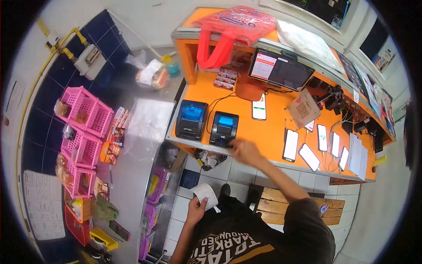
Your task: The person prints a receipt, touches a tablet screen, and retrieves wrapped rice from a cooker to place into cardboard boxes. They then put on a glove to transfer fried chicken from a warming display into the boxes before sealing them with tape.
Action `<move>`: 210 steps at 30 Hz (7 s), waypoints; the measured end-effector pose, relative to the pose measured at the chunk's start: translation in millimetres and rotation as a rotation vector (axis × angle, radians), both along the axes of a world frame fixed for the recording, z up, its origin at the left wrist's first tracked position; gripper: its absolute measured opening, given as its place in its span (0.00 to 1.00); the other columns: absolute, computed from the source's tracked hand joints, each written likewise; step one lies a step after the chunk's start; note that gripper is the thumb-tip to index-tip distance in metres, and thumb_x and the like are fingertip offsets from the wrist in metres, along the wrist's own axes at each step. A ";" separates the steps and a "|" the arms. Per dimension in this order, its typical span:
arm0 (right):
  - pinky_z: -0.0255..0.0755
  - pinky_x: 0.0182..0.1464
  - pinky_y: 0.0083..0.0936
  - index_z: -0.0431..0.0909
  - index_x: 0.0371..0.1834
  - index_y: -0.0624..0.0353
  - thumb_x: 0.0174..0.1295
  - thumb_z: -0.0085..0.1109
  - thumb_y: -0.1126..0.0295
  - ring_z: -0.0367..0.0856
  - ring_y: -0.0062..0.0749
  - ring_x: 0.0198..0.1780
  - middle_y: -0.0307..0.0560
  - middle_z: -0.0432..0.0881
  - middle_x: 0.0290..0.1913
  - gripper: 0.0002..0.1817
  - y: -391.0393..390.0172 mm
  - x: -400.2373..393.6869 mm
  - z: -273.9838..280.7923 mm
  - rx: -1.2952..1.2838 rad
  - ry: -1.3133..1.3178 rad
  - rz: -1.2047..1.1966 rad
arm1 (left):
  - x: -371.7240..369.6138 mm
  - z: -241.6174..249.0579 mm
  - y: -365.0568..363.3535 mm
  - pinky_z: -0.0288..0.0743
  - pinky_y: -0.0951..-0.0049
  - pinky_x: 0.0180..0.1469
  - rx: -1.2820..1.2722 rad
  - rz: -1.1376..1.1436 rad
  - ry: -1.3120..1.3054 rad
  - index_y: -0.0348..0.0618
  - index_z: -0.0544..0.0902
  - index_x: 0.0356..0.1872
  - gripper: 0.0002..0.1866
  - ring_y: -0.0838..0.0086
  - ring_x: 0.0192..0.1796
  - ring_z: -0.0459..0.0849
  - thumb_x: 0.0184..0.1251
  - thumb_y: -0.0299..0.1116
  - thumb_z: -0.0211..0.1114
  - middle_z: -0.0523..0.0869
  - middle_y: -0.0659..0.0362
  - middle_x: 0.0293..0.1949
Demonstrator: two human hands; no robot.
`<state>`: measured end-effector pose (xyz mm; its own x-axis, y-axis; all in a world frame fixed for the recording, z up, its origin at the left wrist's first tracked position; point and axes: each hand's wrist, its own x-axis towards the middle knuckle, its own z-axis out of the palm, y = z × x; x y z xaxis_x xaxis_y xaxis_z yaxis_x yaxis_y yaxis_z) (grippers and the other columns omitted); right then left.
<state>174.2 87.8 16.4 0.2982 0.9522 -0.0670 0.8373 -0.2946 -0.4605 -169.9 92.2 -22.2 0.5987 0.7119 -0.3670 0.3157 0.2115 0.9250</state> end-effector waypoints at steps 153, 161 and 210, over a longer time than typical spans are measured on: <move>0.83 0.34 0.39 0.58 0.74 0.72 0.61 0.56 0.75 0.89 0.51 0.36 0.67 0.84 0.48 0.36 -1121.5 -1776.5 149.9 0.236 0.209 1.516 | -1504.4 220.7 -1266.8 0.73 0.71 0.34 0.750 1.654 0.601 0.33 0.81 0.45 0.14 0.67 0.28 0.81 0.81 0.31 0.49 0.85 0.50 0.31; 0.78 0.24 0.45 0.73 0.54 0.67 0.63 0.57 0.71 0.84 0.54 0.22 0.58 0.82 0.21 0.17 -964.8 -1808.5 141.8 0.361 0.027 1.313 | -1578.8 200.6 -1107.5 0.76 0.74 0.38 0.656 1.443 0.109 0.32 0.81 0.45 0.14 0.82 0.34 0.79 0.82 0.32 0.51 0.83 0.60 0.30; 0.72 0.53 0.49 0.78 0.48 0.65 0.65 0.60 0.70 0.76 0.61 0.50 0.62 0.77 0.44 0.12 -547.0 -2240.9 225.6 0.927 0.238 0.835 | -1949.8 155.4 -859.4 0.82 0.65 0.50 0.178 1.308 -0.645 0.31 0.78 0.60 0.22 0.61 0.47 0.89 0.78 0.40 0.57 0.87 0.46 0.50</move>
